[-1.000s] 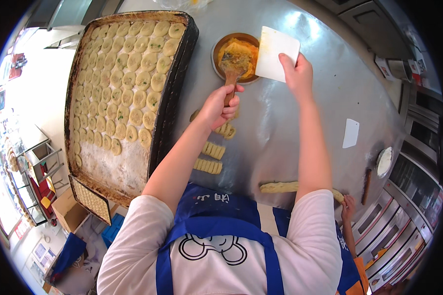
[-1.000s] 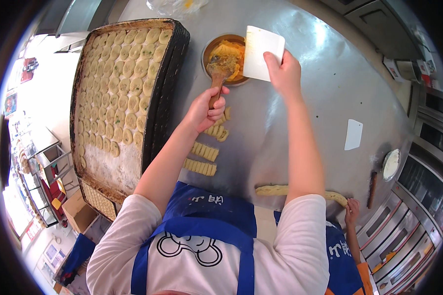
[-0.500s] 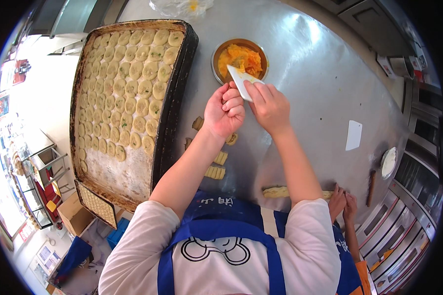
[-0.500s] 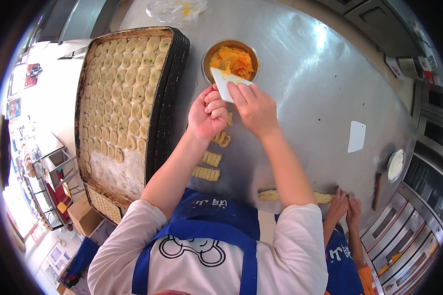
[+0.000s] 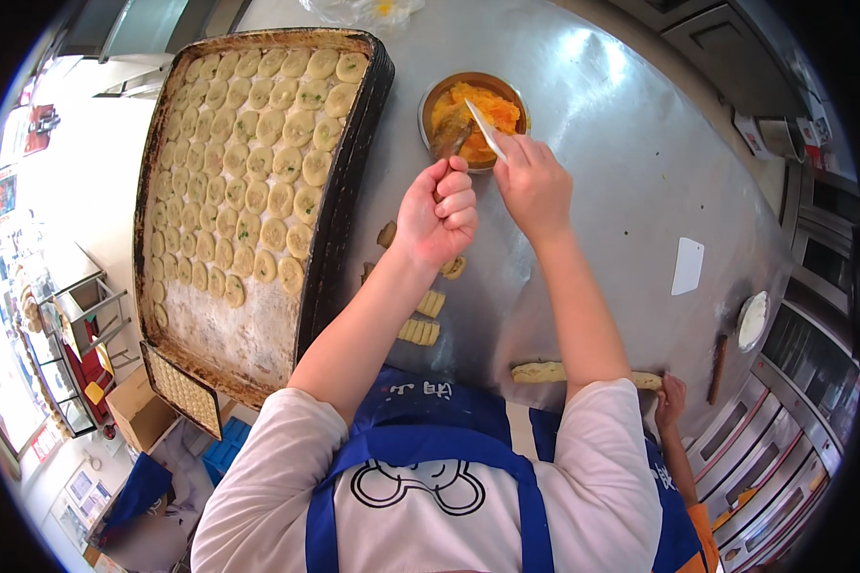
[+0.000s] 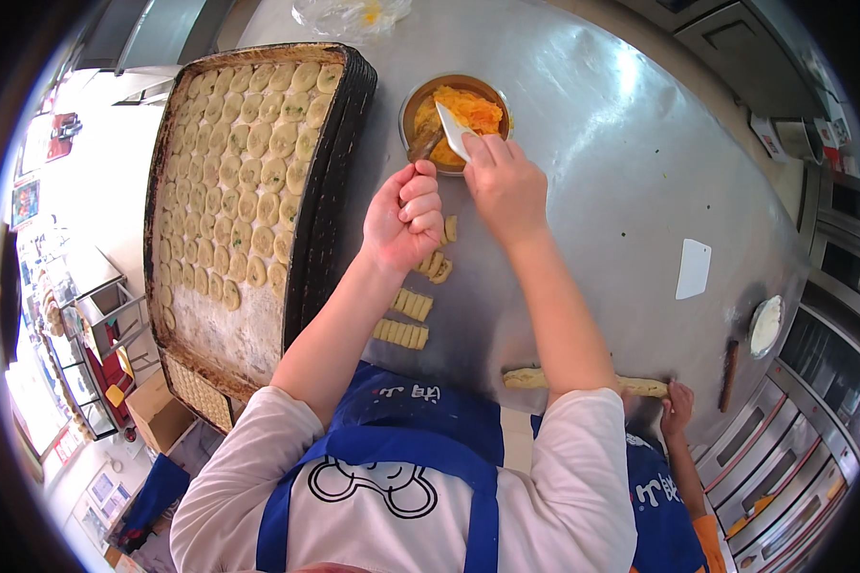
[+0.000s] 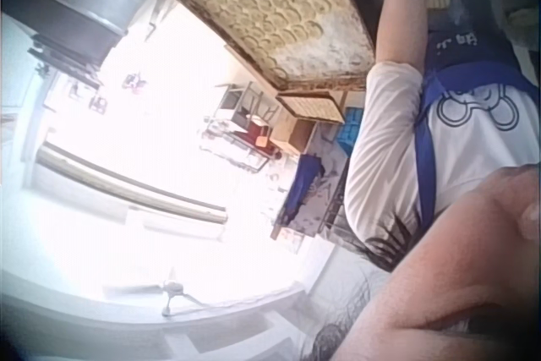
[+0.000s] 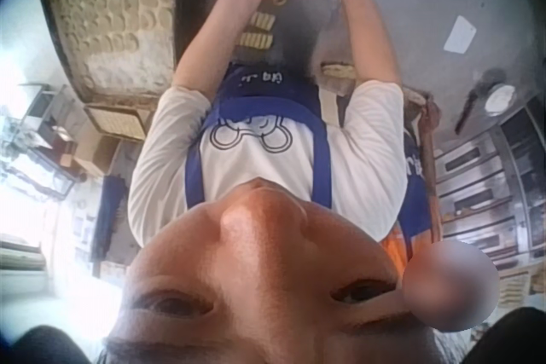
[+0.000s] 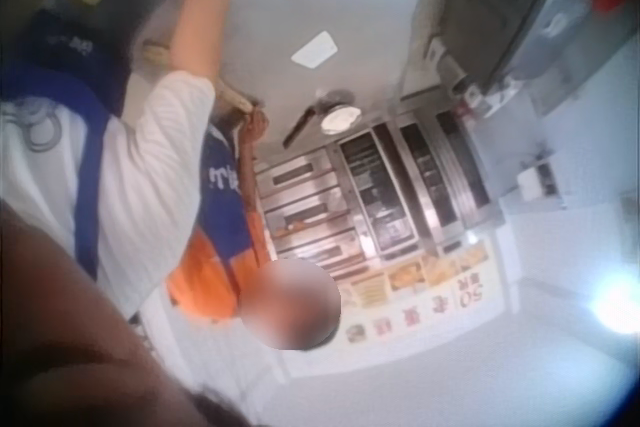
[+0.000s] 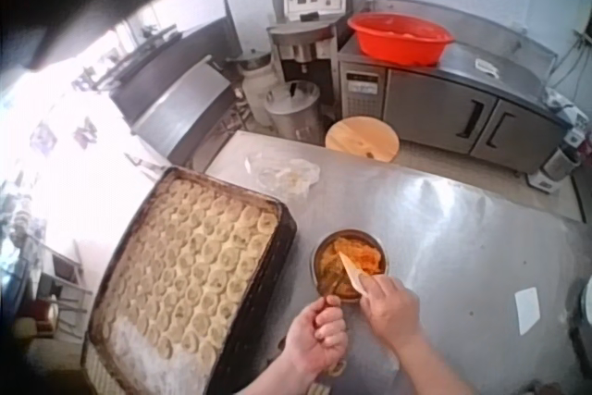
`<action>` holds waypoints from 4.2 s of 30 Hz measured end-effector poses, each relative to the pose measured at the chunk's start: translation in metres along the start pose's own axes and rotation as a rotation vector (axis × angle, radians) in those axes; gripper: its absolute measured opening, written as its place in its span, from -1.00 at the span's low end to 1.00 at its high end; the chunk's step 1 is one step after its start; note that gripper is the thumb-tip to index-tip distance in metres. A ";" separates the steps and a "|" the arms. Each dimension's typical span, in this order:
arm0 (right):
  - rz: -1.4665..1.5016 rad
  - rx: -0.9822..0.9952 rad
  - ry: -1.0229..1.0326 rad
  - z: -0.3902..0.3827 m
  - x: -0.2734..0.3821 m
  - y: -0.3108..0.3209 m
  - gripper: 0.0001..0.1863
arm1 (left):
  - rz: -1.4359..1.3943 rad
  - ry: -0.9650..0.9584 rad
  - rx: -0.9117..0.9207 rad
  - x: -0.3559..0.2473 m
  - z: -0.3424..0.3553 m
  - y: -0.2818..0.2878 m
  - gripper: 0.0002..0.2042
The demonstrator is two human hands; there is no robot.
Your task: The person places small pieces of dough onto a large metal tray and later uses a scraper to scoop filling from a bowl.
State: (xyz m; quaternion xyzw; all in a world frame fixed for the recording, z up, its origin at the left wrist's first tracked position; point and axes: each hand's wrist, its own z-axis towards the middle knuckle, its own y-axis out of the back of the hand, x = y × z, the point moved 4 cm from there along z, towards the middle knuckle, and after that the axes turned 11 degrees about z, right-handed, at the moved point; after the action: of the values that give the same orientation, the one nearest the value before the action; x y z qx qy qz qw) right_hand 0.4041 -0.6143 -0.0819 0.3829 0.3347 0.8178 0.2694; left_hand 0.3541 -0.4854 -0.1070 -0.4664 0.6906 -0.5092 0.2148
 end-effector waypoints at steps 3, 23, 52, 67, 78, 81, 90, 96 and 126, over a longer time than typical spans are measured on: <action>0.078 0.022 0.028 0.005 -0.006 0.005 -0.68 | 0.019 -0.019 -0.032 -0.002 -0.001 0.002 -0.76; 0.064 0.008 -0.172 0.004 -0.037 -0.004 -0.90 | 0.071 0.156 0.000 0.005 -0.003 0.006 -0.77; 0.895 -0.052 -1.143 -0.043 -0.114 -0.022 -0.63 | 1.006 -0.090 -0.683 -0.011 -0.031 0.074 -0.58; -0.043 -0.274 0.333 -0.064 0.065 0.036 -0.68 | 1.873 -0.174 -0.376 0.066 -0.202 0.063 -0.64; 0.871 -0.287 -0.760 0.005 -0.049 -0.027 -0.63 | 1.960 -0.235 -0.429 0.054 -0.281 0.045 -0.67; 0.829 -0.076 -0.982 0.020 -0.093 -0.052 -0.60 | 1.946 -0.218 -0.479 0.046 -0.298 0.043 -0.69; 0.567 0.076 -1.030 -0.035 -0.081 -0.025 -0.56 | 1.778 -0.200 -0.538 0.030 -0.350 0.074 -0.69; 0.735 -0.070 -0.915 -0.135 0.056 -0.006 -0.61 | 1.750 -0.126 -0.453 0.015 -0.349 0.093 -0.63; 0.319 0.906 -0.626 0.056 0.271 -0.228 -0.45 | 1.301 -0.292 -0.270 -0.066 -0.481 0.105 -0.66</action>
State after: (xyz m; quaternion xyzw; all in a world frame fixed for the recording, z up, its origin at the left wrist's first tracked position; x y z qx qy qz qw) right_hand 0.3392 -0.2629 -0.1061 0.7298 0.4940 0.4711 0.0378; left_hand -0.0302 -0.1815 -0.0271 -0.0426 0.8520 -0.1176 0.5084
